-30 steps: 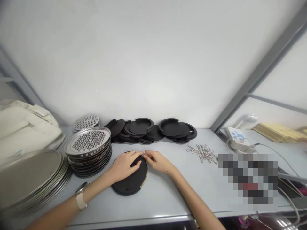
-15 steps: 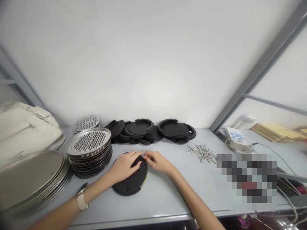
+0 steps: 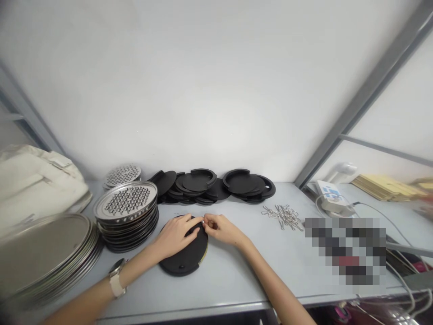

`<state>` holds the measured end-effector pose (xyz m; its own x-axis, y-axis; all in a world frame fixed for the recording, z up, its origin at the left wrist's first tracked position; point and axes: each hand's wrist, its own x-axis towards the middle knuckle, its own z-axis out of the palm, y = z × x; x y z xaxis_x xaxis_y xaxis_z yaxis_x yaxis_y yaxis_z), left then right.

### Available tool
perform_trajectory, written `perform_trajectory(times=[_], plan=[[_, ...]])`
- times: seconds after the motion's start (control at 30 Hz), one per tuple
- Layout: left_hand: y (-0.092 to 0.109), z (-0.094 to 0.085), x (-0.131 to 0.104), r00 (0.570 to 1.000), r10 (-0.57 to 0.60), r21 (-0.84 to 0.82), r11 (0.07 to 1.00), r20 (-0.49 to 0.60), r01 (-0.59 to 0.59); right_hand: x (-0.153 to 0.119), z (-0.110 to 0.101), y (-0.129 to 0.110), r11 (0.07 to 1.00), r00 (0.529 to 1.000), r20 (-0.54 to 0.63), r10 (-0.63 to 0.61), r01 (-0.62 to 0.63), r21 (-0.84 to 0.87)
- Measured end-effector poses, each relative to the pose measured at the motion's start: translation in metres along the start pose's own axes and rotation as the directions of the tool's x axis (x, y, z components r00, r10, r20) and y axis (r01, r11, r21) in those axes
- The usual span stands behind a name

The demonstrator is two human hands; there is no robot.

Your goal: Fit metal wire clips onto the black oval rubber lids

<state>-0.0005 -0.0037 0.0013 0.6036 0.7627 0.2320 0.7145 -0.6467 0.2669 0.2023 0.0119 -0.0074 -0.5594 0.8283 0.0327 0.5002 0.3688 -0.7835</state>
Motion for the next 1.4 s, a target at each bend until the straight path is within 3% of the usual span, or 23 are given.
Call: perform_trajectory(times=[0.93, 1.4], plan=[[-0.0009, 0.0006, 0.0039, 1.0, 0.011, 0.003, 1.0, 0.006, -0.011, 0.0007, 0.0018, -0.0004, 0.994, 0.999, -0.038, 0.012, -0.016, -0.107], [-0.0051, -0.0002, 0.007, 0.999, -0.038, -0.178, 0.983, 0.032, 0.043, 0.0002, 0.0012, 0.001, 0.996, 1.0, -0.015, 0.016, -0.018, -0.093]])
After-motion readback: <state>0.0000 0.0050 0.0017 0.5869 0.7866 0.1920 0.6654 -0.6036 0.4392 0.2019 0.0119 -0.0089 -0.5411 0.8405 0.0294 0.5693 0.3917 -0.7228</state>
